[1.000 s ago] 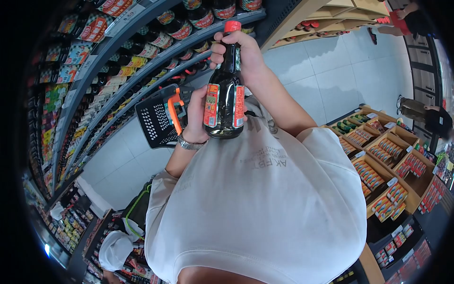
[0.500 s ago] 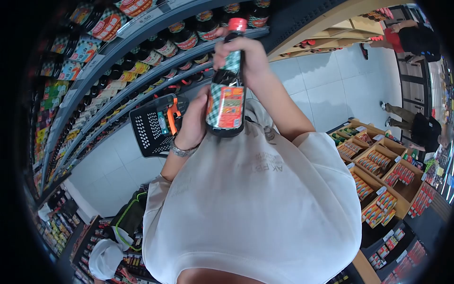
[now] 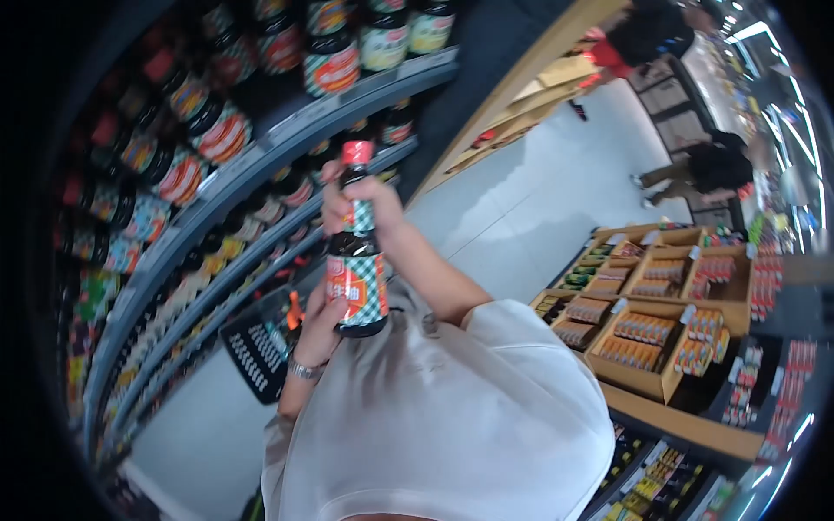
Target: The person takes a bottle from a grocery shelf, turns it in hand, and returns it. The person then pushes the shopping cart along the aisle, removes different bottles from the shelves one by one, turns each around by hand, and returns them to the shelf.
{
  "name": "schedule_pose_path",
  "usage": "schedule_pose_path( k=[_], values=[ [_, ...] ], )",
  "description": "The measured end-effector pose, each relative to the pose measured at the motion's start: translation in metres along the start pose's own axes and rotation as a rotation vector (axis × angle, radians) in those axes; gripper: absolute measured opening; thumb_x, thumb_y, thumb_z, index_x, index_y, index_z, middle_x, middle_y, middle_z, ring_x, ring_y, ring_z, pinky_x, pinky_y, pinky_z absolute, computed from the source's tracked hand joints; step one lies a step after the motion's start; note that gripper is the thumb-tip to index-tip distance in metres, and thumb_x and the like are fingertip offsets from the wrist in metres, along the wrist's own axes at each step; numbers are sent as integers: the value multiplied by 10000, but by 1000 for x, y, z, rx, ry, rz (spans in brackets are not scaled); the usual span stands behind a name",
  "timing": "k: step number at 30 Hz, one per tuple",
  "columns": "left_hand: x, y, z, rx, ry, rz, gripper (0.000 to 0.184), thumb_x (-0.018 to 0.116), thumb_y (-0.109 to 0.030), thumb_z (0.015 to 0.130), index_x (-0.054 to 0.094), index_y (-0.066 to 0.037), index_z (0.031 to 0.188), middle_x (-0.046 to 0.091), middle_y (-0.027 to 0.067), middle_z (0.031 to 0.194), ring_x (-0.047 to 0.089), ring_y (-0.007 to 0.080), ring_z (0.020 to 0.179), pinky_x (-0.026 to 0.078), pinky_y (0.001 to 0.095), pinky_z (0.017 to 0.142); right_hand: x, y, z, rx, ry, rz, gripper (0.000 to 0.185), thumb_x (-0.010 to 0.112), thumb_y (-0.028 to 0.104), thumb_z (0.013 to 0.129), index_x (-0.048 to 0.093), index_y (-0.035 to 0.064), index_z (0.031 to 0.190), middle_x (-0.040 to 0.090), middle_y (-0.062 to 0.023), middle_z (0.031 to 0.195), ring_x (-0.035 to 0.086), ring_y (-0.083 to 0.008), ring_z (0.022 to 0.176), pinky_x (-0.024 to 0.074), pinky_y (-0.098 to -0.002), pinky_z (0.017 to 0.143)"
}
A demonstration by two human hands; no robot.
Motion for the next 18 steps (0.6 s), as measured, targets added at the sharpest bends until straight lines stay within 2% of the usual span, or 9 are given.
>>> schedule_pose_path(
  k=[1, 4, 5, 7, 8, 12, 15, 16, 18],
  values=[
    [3, 0, 2, 1, 42, -7, 472, 538, -129, 853, 375, 17, 1271, 549, 118, 1149, 573, 186, 1012, 459, 332, 886, 7, 1, -3, -6, -97, -71, 325, 570, 162, 728, 474, 57, 1020, 496, -75, 639, 548, -221, 556, 483, -353, 580],
    [-10, -10, -1, 89, -58, 159, 502, 598, -113, 814, 394, 26, 1251, 573, 123, 1101, 596, 181, 935, 471, 316, 845, 16, 7, -11, 10, -389, -321, 316, 603, 95, 747, 456, 76, 1026, 536, -77, 685, 587, -223, 625, 492, -337, 607],
    [-14, -10, -1, 128, -93, 336, 526, 623, -131, 800, 397, 32, 1246, 585, 119, 1080, 594, 171, 929, 471, 313, 839, 23, 6, -12, 10, -385, -317, 316, 603, 95, 747, 456, 76, 1026, 536, -77, 685, 587, -223, 625, 492, -337, 607],
    [-17, -15, -2, 162, -167, 564, 627, 688, -215, 756, 391, 46, 1243, 613, 138, 1034, 618, 187, 907, 482, 318, 804, 25, 13, -17, -48, -575, -618, 341, 636, 61, 747, 445, 64, 1029, 565, -88, 732, 616, -221, 678, 511, -330, 631],
    [-18, -16, -3, 164, -167, 567, 627, 688, -215, 756, 391, 46, 1243, 613, 138, 1034, 618, 187, 907, 482, 318, 804, 28, 12, -17, -50, -572, -617, 341, 636, 61, 747, 445, 64, 1029, 565, -88, 732, 616, -221, 678, 511, -330, 631],
    [-19, -21, -4, 245, -221, 721, 685, 709, -255, 722, 387, 51, 1243, 608, 206, 1022, 642, 294, 885, 500, 356, 756, 35, 7, -14, -29, -609, -588, 366, 650, 60, 748, 432, 46, 1042, 579, -102, 788, 622, -222, 697, 515, -332, 651],
    [-21, -40, -8, 353, -329, 1034, 753, 732, -296, 685, 377, 44, 1256, 582, 222, 1034, 607, 365, 900, 491, 396, 758, 52, 10, -5, -22, -522, -709, 375, 638, 73, 736, 426, 35, 1043, 574, -108, 786, 620, -242, 751, 492, -351, 714],
    [-23, -44, -8, 345, -355, 1049, 753, 732, -296, 685, 377, 44, 1256, 582, 222, 1034, 607, 365, 900, 491, 396, 758, 57, 9, -2, -7, -505, -690, 375, 638, 73, 736, 426, 35, 1043, 574, -108, 786, 620, -242, 751, 492, -351, 714],
    [-19, -56, -5, 484, -366, 1173, 767, 741, -298, 667, 383, 29, 1261, 559, 212, 1068, 588, 366, 930, 485, 407, 767, 66, 13, 5, -85, -465, -705, 369, 622, 69, 731, 423, 36, 1040, 572, -107, 778, 617, -239, 760, 484, -353, 720]
  ],
)
Point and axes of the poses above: each hand's wrist, its own z-axis towards the middle knuckle, its own x-axis out of the palm, y = z × x, the point moved 5 cm from there along z, towards the middle knuckle
